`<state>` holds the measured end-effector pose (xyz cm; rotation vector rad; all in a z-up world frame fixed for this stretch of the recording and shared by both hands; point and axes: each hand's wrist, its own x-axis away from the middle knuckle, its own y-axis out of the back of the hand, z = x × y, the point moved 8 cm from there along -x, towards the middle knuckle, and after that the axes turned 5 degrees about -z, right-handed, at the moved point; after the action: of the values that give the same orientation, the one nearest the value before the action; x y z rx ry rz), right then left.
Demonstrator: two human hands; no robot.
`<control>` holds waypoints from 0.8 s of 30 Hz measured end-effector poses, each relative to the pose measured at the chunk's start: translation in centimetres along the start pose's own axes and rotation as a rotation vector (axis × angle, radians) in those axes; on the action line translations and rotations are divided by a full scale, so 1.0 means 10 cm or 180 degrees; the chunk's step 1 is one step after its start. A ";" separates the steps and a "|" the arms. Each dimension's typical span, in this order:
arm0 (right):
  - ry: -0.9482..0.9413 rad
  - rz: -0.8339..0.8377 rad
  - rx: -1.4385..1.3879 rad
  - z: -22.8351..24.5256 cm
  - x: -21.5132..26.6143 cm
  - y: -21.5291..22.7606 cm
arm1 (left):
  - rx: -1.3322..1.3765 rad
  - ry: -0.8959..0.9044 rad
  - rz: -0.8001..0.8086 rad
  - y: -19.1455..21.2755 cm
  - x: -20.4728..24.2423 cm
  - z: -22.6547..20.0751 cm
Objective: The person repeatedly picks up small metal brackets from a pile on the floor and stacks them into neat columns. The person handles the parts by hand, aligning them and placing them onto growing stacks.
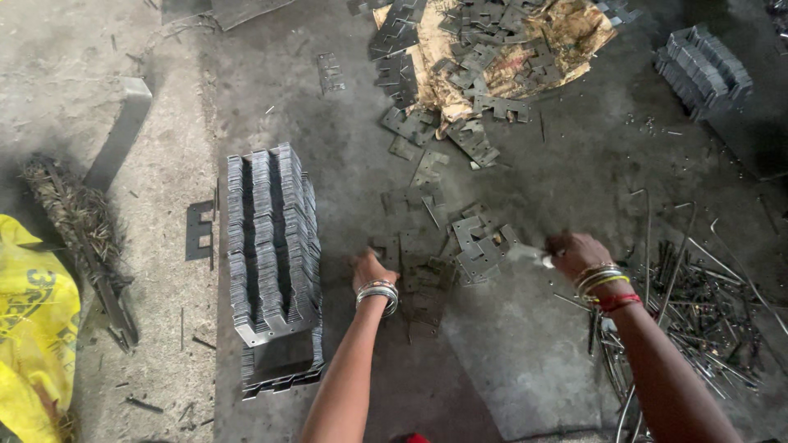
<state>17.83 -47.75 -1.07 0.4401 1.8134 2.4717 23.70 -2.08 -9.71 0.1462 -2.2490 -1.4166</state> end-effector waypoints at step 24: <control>0.0766 -0.0613 0.0054 0.97 0.42 0.00 | 0.0467 -0.1727 -0.0761 0.88 1.37 0.51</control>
<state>16.28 -37.87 2.44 -0.0347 1.8573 2.4656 10.80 1.59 0.76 0.0868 -2.8613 -1.5524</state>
